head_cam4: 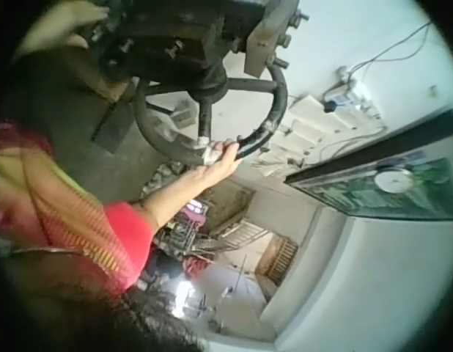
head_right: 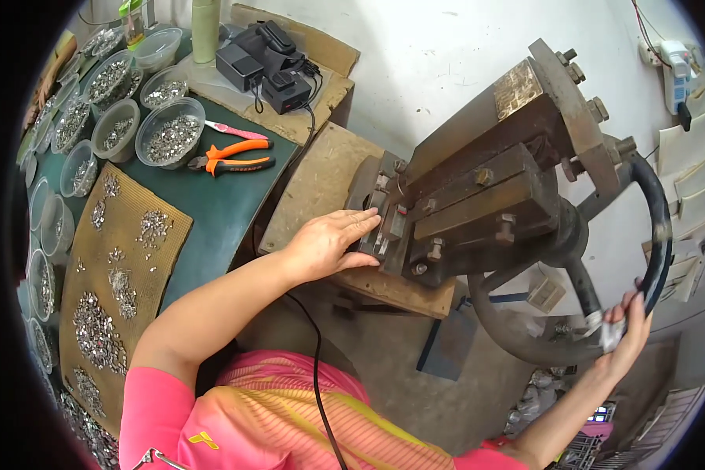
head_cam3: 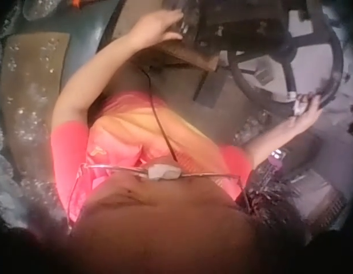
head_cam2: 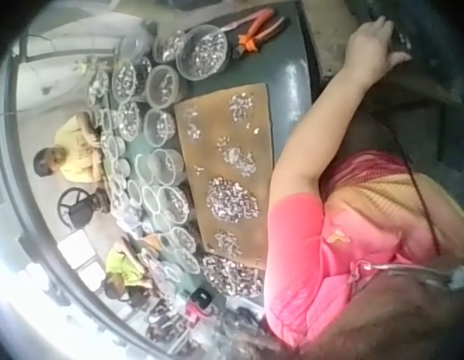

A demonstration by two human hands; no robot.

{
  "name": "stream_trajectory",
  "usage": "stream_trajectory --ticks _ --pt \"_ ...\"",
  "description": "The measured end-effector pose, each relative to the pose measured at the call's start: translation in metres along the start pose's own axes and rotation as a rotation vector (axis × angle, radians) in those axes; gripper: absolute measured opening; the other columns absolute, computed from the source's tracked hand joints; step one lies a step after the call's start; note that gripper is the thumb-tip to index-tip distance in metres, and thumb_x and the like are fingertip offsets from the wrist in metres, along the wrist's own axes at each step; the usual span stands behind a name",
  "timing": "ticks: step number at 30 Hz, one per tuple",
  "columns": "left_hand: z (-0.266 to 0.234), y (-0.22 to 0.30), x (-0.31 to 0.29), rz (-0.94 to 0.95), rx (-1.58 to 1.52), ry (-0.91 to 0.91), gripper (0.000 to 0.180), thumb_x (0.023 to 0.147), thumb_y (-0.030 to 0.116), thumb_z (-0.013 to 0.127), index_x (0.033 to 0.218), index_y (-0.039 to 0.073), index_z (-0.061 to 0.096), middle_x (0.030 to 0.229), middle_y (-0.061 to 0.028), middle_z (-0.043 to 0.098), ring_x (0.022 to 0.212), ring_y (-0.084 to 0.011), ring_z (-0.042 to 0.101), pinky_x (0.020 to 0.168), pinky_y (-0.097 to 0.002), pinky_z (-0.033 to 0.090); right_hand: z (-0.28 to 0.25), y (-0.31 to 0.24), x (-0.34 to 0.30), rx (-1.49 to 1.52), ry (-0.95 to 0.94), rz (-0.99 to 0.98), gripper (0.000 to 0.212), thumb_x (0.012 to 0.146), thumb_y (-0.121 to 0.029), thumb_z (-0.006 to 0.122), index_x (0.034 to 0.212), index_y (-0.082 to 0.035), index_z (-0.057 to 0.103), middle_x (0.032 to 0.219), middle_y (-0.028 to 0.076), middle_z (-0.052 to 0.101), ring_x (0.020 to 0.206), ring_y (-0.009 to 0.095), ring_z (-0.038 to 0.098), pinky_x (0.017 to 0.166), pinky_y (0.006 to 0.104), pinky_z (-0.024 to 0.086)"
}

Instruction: The person sorts and aligns small metal parts onto a tray by hand, then processes them with a manual press.

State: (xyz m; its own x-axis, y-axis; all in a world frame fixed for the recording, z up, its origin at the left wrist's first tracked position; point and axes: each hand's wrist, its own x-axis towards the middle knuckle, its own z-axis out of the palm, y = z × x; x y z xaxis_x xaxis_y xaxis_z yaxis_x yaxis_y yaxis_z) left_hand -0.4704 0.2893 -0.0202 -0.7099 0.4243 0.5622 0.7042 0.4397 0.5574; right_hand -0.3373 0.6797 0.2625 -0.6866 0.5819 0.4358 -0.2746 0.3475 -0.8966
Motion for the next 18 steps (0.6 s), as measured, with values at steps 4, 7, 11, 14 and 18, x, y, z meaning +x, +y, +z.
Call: stream_trajectory --ticks 4,7,11,14,18 --pt "0.000 0.000 -0.001 0.022 -0.014 0.047 0.069 0.085 0.043 0.080 0.134 -0.001 0.062 0.137 -0.0199 0.064 0.123 -0.0342 0.064 0.105 -0.0418 0.051 -0.001 -0.002 -0.005 0.013 0.020 -0.089 0.031 0.102 -0.018 0.066 0.126 -0.001 0.060 0.088 0.001 0.057 0.066 0.008 0.046 0.061 0.0265 0.040" --pt "-0.001 0.005 0.002 0.006 -0.010 0.006 0.069 0.085 0.043 0.080 0.134 -0.001 0.062 0.138 -0.0199 0.064 0.124 -0.0341 0.063 0.105 -0.0418 0.051 0.043 0.079 -0.098 -0.011 0.323 -0.356 0.034 0.097 -0.001 0.056 0.131 0.000 0.054 0.071 0.002 0.048 0.060 0.009 0.044 0.059 0.0280 0.043" --pt "0.004 0.003 0.001 0.020 -0.029 0.034 0.069 0.084 0.044 0.080 0.135 0.000 0.062 0.138 -0.0193 0.064 0.124 -0.0346 0.063 0.105 -0.0414 0.051 0.017 0.076 -0.086 0.085 0.239 -0.267 0.038 0.098 0.000 0.059 0.133 0.006 0.049 0.071 0.003 0.047 0.061 0.010 0.045 0.059 0.0293 0.044" --pt "-0.001 0.003 -0.003 -0.012 0.002 0.024 0.069 0.084 0.043 0.080 0.135 0.000 0.062 0.138 -0.0192 0.064 0.124 -0.0349 0.063 0.104 -0.0413 0.052 0.012 0.036 -0.051 0.021 0.106 -0.113 0.033 0.100 -0.009 0.064 0.129 0.004 0.054 0.086 0.003 0.055 0.065 0.010 0.047 0.062 0.0285 0.042" --pt "0.001 0.005 0.001 0.001 -0.013 0.025 0.069 0.084 0.043 0.080 0.135 0.000 0.061 0.138 -0.0198 0.064 0.124 -0.0347 0.063 0.105 -0.0414 0.051 0.017 -0.001 -0.028 0.022 0.097 -0.105 0.030 0.101 -0.014 0.066 0.125 0.001 0.058 0.089 0.001 0.055 0.069 0.009 0.048 0.063 0.0270 0.041"
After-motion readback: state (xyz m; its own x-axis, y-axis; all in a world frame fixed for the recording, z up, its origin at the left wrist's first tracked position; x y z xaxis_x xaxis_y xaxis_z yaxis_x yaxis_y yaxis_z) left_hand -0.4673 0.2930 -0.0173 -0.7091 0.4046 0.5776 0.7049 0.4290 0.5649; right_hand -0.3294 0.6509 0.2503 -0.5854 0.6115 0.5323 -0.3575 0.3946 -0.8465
